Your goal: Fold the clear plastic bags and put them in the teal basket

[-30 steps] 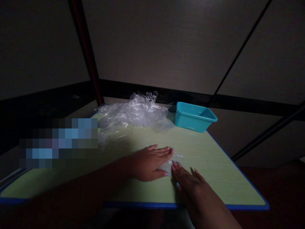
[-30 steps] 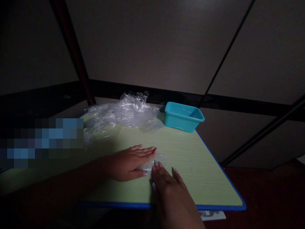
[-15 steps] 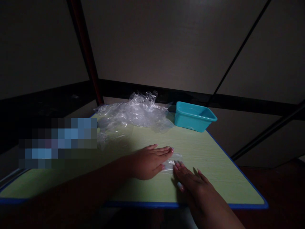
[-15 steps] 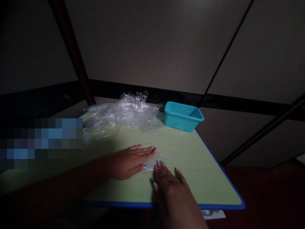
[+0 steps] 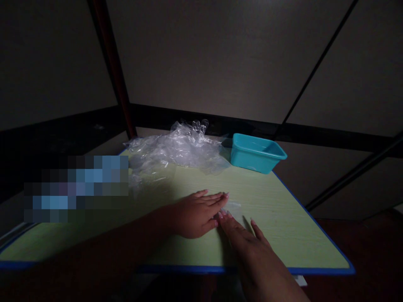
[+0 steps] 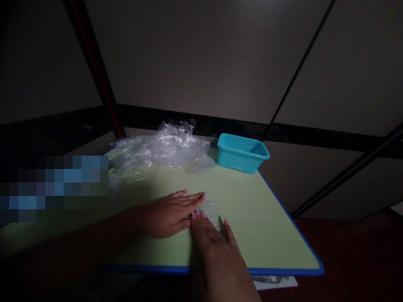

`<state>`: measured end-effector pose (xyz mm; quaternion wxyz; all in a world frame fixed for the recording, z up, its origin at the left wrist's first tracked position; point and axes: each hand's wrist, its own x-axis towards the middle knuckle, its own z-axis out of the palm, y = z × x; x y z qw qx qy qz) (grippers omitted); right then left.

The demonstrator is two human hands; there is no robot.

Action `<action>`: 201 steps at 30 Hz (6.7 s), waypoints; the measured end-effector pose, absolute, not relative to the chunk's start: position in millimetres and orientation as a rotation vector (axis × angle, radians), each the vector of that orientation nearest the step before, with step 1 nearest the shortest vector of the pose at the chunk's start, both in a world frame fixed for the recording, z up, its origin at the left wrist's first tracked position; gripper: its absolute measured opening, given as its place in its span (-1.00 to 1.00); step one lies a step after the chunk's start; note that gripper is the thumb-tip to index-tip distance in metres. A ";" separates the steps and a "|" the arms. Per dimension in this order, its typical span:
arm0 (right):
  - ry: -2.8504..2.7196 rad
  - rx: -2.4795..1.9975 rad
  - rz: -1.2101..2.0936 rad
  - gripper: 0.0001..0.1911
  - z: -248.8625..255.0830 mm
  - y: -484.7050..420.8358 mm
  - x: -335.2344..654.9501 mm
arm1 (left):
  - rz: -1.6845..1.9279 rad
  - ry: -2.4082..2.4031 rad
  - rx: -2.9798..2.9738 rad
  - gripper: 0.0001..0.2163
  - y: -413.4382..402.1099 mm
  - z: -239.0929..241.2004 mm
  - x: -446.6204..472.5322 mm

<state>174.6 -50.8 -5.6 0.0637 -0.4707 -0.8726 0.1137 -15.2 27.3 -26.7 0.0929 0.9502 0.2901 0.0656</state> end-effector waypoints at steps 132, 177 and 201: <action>-2.435 -1.768 0.038 -0.38 -32.2 -28.0 153.7 | 0.557 1.048 1.763 -0.83 40.3 -10.8 -27.0; -2.510 -1.585 0.129 -0.33 -27.3 -31.1 152.1 | 0.682 0.819 1.424 -0.85 37.6 -7.3 -15.3; -2.464 -1.583 0.077 -0.52 -23.1 -35.3 149.2 | 0.849 0.830 1.563 -0.71 47.7 -24.8 -14.3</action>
